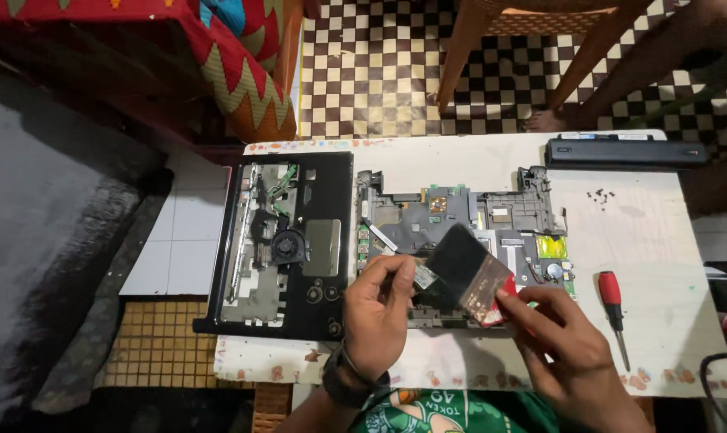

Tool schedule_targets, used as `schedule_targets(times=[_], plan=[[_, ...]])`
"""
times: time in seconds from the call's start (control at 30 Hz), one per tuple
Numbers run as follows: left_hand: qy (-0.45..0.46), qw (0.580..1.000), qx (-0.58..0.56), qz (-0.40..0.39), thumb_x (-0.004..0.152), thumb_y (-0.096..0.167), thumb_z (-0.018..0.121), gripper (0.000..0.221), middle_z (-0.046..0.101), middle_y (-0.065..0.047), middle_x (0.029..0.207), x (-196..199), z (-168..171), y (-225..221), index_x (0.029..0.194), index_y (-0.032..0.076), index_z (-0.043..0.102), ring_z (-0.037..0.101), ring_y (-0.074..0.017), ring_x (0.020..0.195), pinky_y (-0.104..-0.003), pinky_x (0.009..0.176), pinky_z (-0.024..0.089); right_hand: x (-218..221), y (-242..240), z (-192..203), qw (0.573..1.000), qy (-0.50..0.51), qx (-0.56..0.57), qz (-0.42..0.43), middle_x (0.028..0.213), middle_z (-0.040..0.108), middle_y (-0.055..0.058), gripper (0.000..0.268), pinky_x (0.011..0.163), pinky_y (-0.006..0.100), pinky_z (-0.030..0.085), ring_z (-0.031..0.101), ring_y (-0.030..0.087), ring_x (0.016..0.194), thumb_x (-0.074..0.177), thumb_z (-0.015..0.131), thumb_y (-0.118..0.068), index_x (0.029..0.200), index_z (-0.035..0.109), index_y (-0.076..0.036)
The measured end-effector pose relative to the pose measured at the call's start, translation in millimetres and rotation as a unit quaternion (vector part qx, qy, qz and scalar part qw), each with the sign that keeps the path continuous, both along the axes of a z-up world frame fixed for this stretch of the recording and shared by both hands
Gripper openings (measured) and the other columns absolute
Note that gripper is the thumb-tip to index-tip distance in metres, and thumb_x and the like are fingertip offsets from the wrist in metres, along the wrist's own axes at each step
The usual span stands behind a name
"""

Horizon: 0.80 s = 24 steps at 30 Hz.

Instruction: Cleaning and inspecting the internal components of a disassembled laptop using a brush.

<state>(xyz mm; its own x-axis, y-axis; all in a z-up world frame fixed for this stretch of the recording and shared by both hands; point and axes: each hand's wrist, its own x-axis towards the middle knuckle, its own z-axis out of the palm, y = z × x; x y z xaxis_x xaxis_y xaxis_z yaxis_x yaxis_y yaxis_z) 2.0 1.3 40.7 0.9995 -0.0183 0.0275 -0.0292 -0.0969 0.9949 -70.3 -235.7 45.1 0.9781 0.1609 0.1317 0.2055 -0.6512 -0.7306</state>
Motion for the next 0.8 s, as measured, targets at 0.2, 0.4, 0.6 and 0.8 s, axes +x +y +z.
schedule_targets(times=[0.2,0.4,0.6,0.8], plan=[[0.059,0.997,-0.030,0.038,0.099,0.026,0.065,0.021,0.069,0.001,0.083,2,-23,-7,0.107,0.009,0.074,0.058,-0.0074,0.068,-0.024,0.062,0.051,-6,-4,-19,0.999,-0.002,-0.039,0.010,0.121,0.059,0.014,0.057,0.077,0.030,0.055,0.067,0.020,0.082,0.087,0.063,-0.003,0.142,0.060,-0.018],[0.100,0.995,-0.001,0.025,0.098,0.032,0.059,0.033,0.080,-0.005,0.098,2,-16,-7,0.109,0.007,0.078,0.071,-0.0125,0.062,-0.024,0.052,0.064,-5,0,-17,0.999,-0.014,-0.053,0.001,0.121,0.058,0.014,0.059,0.076,0.031,0.054,0.066,0.019,0.080,0.088,0.065,-0.004,0.144,0.059,-0.019],[0.131,0.991,0.014,0.009,0.099,0.039,0.056,0.038,0.078,0.001,0.085,5,-15,-6,0.107,0.009,0.080,0.069,-0.0093,0.056,-0.022,0.053,0.051,-5,4,-16,0.997,-0.034,-0.065,-0.014,0.119,0.058,0.014,0.052,0.075,0.029,0.054,0.066,0.018,0.077,0.089,0.065,-0.004,0.140,0.062,-0.016],[0.115,0.991,-0.064,0.033,0.096,0.025,0.066,0.030,0.077,-0.006,0.096,2,-22,-10,0.119,0.008,0.075,0.064,-0.0092,0.063,-0.023,0.050,0.060,-6,5,-6,0.999,-0.024,-0.045,-0.001,0.118,0.057,0.013,0.057,0.075,0.024,0.053,0.066,0.016,0.078,0.090,0.065,-0.002,0.144,0.058,-0.016]])
